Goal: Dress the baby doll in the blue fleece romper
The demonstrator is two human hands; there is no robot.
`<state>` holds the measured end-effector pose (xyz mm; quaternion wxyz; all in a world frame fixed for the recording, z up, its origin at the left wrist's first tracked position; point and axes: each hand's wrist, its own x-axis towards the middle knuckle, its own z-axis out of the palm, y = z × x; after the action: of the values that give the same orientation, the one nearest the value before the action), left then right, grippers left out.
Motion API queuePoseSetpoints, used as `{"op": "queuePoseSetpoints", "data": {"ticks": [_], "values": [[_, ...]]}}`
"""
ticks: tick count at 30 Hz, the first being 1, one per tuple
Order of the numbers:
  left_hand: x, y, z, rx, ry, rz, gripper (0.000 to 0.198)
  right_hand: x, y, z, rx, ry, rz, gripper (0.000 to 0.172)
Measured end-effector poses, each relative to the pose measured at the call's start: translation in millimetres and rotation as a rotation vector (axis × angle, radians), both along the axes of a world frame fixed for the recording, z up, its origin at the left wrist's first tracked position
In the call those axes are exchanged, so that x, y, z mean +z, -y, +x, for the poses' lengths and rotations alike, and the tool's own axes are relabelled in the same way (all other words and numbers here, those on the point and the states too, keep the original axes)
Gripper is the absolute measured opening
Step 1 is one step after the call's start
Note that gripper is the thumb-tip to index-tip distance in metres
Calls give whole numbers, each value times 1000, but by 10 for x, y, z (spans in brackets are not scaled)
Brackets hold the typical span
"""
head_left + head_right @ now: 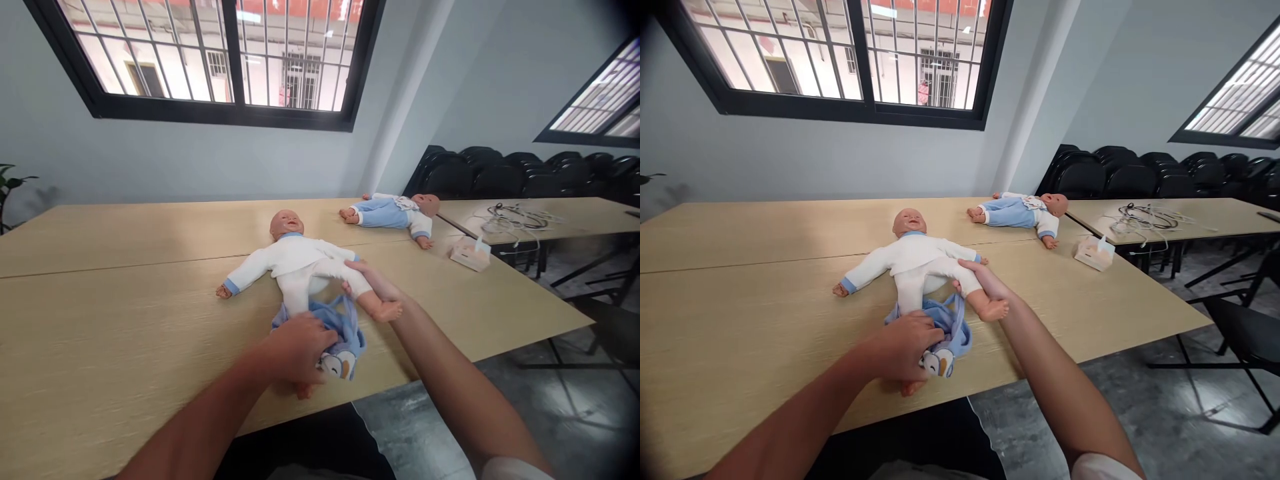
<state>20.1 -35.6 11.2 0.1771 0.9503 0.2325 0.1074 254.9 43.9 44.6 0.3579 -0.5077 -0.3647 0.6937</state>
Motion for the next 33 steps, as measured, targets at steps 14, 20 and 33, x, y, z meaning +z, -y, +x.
{"op": "queuePoseSetpoints", "data": {"ticks": [14, 20, 33], "values": [[-137, -47, 2, -102, 121, 59, 17, -256, 157, -565, 80, -10, 379, 106], [-207, -68, 22, -27, 217, 136, 14, -528, 6, -508, -63, 355, 797, 86], [-320, -156, 6, 605, 752, -400, 57, -351, 133, -213, 286, 168, 541, 89]]}}
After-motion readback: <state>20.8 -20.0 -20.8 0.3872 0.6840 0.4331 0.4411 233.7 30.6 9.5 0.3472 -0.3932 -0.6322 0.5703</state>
